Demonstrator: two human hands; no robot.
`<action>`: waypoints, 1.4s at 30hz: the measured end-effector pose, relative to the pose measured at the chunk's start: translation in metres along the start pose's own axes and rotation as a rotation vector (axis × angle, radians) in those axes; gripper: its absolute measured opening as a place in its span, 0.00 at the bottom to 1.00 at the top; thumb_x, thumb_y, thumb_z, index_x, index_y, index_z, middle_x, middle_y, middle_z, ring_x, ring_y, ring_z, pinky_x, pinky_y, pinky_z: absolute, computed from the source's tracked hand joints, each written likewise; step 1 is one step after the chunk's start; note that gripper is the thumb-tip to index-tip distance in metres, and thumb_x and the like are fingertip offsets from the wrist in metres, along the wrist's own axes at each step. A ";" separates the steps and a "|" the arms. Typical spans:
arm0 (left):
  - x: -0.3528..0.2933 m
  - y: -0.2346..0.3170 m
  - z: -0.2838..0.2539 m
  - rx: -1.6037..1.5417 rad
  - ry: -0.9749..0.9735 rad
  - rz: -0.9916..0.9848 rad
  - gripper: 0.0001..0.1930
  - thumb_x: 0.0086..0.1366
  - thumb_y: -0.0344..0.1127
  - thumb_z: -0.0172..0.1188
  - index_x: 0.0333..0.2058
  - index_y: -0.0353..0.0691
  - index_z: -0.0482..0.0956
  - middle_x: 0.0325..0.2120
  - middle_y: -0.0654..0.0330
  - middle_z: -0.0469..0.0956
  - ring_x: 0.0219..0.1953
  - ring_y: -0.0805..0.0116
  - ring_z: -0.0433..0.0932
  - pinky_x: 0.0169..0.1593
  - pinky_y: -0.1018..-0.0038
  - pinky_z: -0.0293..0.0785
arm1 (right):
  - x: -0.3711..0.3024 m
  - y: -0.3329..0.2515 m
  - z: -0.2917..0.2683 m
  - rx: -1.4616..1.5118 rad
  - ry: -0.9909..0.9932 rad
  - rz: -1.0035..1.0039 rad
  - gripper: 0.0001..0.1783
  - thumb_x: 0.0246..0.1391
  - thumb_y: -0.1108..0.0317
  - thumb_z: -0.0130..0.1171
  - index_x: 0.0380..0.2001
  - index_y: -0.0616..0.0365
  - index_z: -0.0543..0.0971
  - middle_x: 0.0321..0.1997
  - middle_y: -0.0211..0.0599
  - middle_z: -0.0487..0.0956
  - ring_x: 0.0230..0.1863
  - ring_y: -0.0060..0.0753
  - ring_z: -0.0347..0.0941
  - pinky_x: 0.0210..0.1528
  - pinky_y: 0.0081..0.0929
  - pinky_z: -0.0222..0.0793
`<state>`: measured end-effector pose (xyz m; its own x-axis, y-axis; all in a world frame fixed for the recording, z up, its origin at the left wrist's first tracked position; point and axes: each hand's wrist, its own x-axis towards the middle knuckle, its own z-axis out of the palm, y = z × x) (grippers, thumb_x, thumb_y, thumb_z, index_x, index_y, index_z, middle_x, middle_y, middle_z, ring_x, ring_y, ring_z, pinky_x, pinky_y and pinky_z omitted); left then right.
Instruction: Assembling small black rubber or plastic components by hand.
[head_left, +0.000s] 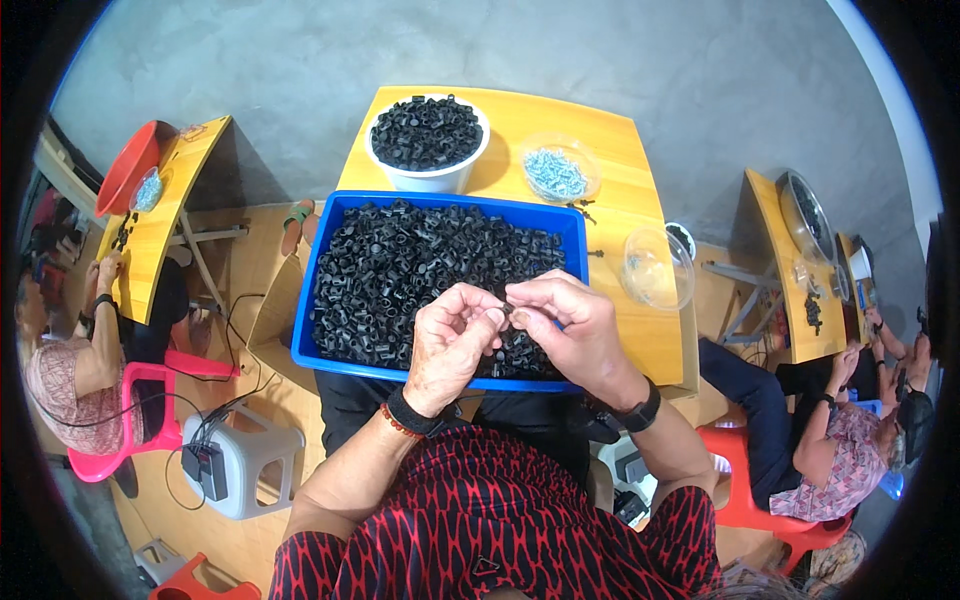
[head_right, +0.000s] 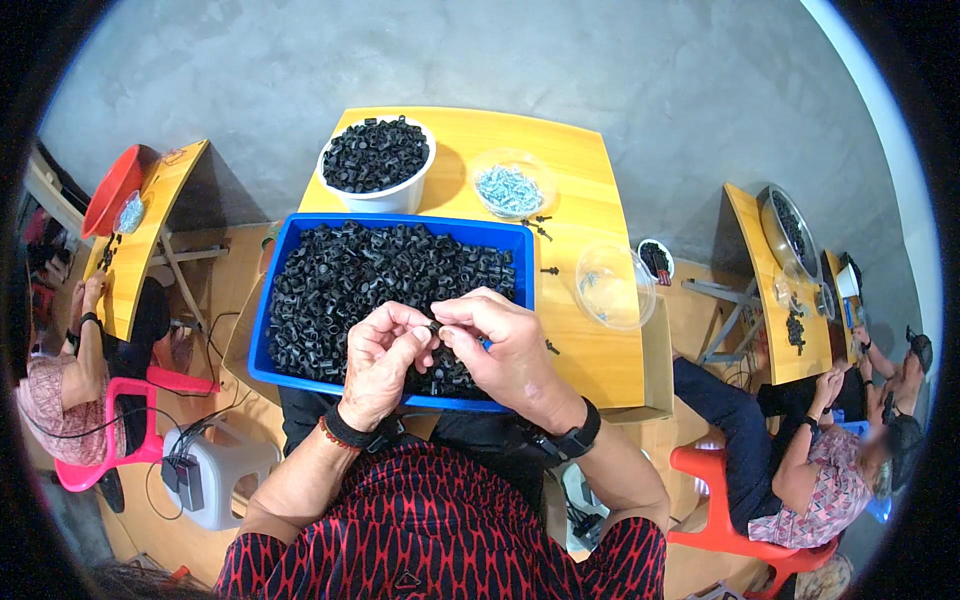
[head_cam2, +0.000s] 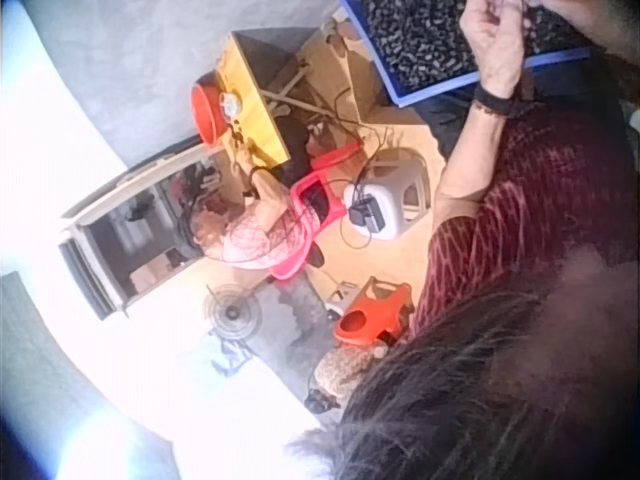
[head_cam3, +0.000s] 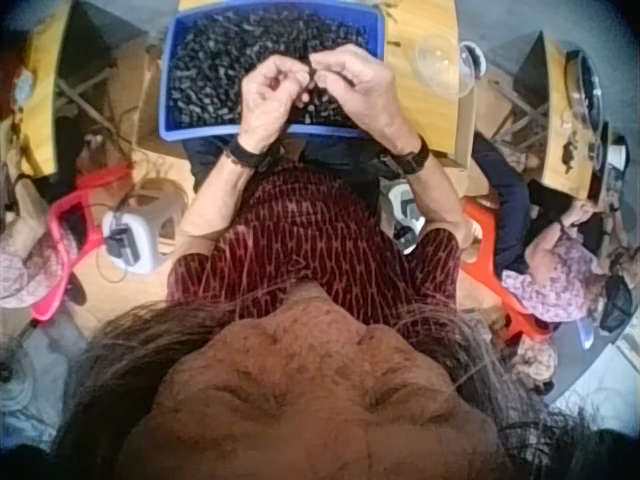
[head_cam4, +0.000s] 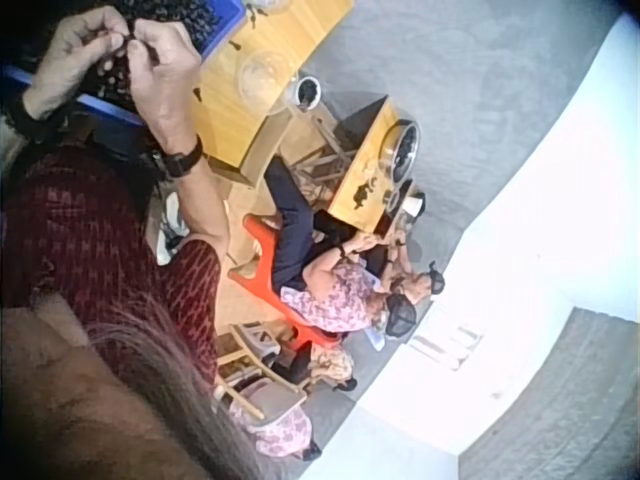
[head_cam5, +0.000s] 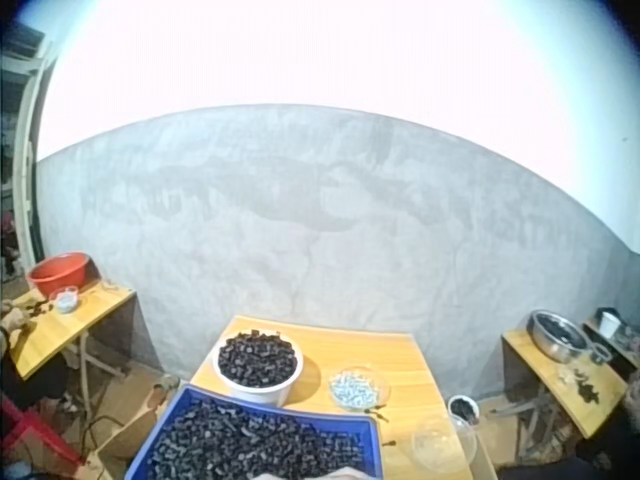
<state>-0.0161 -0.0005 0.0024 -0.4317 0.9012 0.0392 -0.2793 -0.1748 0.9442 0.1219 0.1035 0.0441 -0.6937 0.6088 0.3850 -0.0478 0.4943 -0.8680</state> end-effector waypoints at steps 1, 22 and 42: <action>0.000 -0.001 -0.001 -0.026 -0.004 -0.012 0.01 0.67 0.26 0.58 0.35 0.36 0.77 0.28 0.62 0.80 0.26 0.79 0.75 0.30 0.81 0.73 | 0.000 -0.001 -0.002 0.001 -0.001 -0.001 0.10 0.50 0.82 0.64 0.38 0.64 0.82 0.34 0.37 0.81 0.36 0.28 0.80 0.38 0.23 0.75; 0.001 -0.006 -0.003 -0.173 -0.097 -0.006 0.06 0.66 0.26 0.61 0.41 0.33 0.78 0.33 0.55 0.82 0.29 0.73 0.80 0.34 0.77 0.79 | 0.000 0.003 -0.005 -0.058 -0.012 -0.060 0.09 0.49 0.83 0.63 0.35 0.63 0.82 0.33 0.38 0.79 0.31 0.26 0.77 0.32 0.21 0.73; 0.000 -0.005 -0.003 -0.159 -0.086 -0.023 0.06 0.66 0.26 0.62 0.40 0.33 0.78 0.32 0.56 0.82 0.28 0.74 0.80 0.33 0.78 0.78 | -0.004 0.013 0.002 0.077 0.041 0.009 0.05 0.52 0.81 0.63 0.32 0.62 0.80 0.34 0.35 0.78 0.32 0.21 0.75 0.32 0.19 0.72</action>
<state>-0.0170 -0.0001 -0.0035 -0.3504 0.9351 0.0530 -0.4234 -0.2086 0.8816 0.1226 0.1061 0.0306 -0.6641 0.6390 0.3882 -0.0982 0.4402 -0.8925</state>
